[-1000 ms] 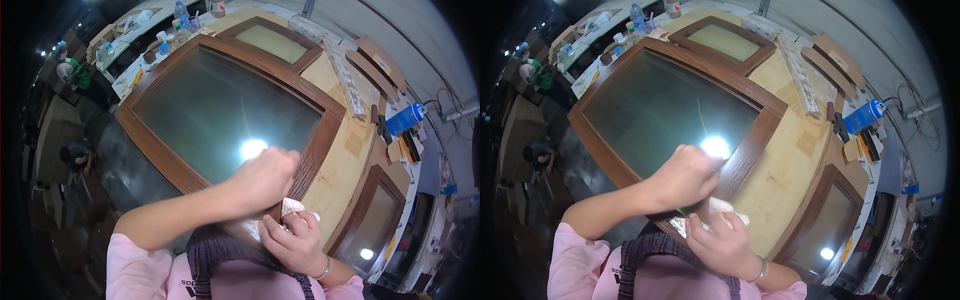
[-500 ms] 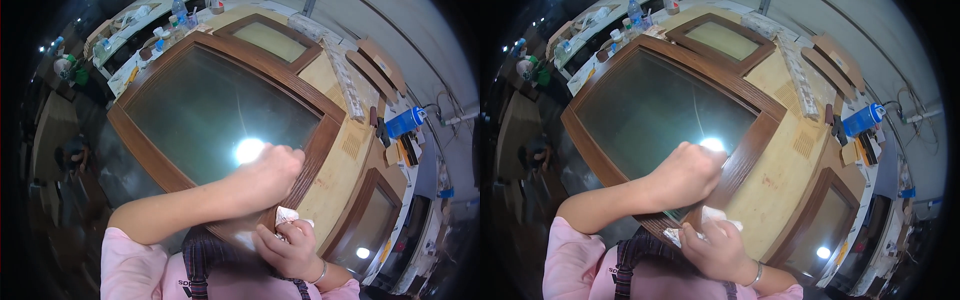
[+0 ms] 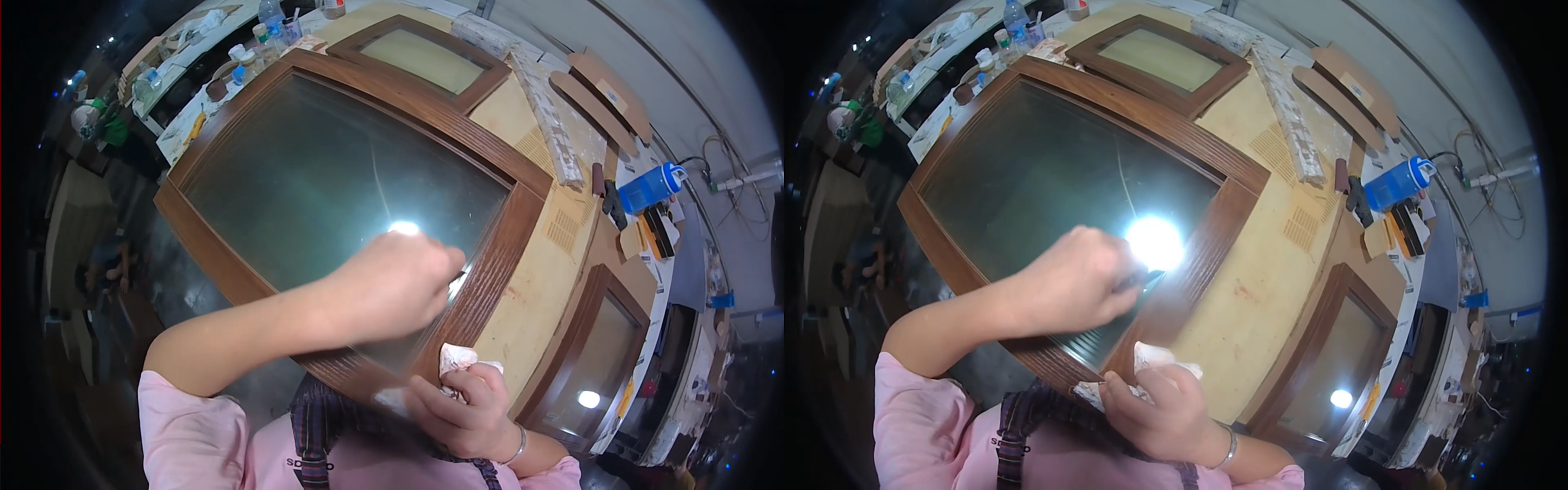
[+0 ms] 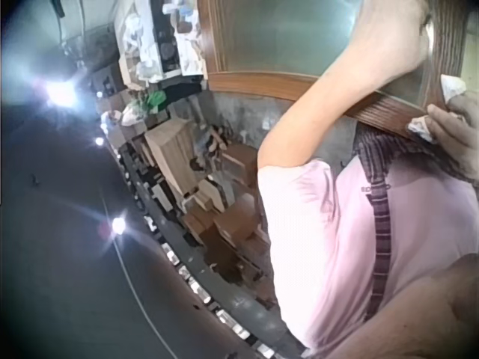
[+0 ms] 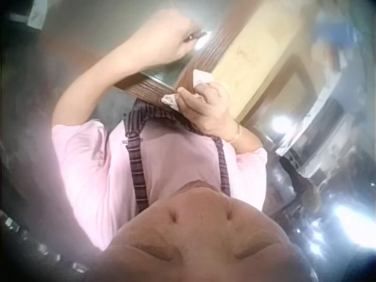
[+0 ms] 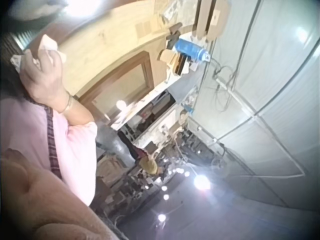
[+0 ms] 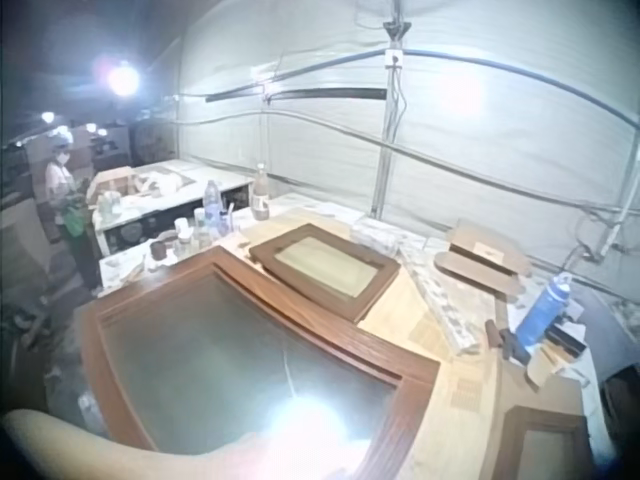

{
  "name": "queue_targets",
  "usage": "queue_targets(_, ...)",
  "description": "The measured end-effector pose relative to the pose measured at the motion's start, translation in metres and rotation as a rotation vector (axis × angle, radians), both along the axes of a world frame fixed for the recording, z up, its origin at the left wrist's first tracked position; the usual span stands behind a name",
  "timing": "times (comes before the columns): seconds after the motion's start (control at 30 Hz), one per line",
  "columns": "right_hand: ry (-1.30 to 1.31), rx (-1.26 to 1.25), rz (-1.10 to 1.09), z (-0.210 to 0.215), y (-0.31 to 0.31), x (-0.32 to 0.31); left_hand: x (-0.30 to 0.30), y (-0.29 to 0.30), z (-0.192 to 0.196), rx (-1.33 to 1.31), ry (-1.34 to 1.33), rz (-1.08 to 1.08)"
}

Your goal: The person cleans and finishes a wooden door frame with a glass insert by using a cloth to wipe the glass and frame, and using a scraper or small tool to remove residue from the edges.

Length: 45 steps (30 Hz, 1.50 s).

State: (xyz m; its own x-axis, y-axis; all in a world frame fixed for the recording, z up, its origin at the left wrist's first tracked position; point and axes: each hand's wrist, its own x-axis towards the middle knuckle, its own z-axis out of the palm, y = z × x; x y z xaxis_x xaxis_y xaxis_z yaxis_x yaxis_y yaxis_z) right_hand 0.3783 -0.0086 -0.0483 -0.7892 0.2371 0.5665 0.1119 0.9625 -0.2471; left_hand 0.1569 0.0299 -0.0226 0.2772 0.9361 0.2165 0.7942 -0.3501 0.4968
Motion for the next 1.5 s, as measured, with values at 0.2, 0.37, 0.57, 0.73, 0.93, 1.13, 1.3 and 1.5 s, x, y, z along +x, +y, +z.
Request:
queue_targets(0.2,-0.057,-0.044,-0.02,0.001,-0.003,0.001,0.005,-0.014,0.0,-0.199,-0.068,0.0)
queue_targets(0.37,-0.09,-0.066,-0.046,0.011,-0.007,-0.007,0.015,-0.021,-0.008,0.012,-0.149,-0.025)
queue_targets(0.57,-0.141,-0.073,-0.062,0.016,-0.007,-0.005,0.018,-0.018,-0.004,-0.198,-0.206,0.024)
queue_targets(0.73,-0.132,-0.044,-0.039,0.012,-0.007,-0.007,0.021,-0.001,-0.01,-0.118,-0.31,0.058)
queue_targets(0.93,-0.098,-0.037,-0.014,0.005,-0.004,-0.003,0.017,-0.024,-0.005,-0.051,-0.197,-0.003)
queue_targets(1.13,-0.074,-0.005,-0.001,0.003,-0.002,-0.002,0.02,-0.024,-0.01,0.016,-0.127,-0.065)
queue_targets(1.3,-0.017,-0.085,0.025,0.008,0.002,-0.005,0.026,-0.01,-0.019,-0.007,-0.167,0.005)
queue_targets(1.5,0.012,-0.057,0.054,0.0,0.002,0.0,0.026,-0.009,-0.01,-0.005,-0.096,0.102)
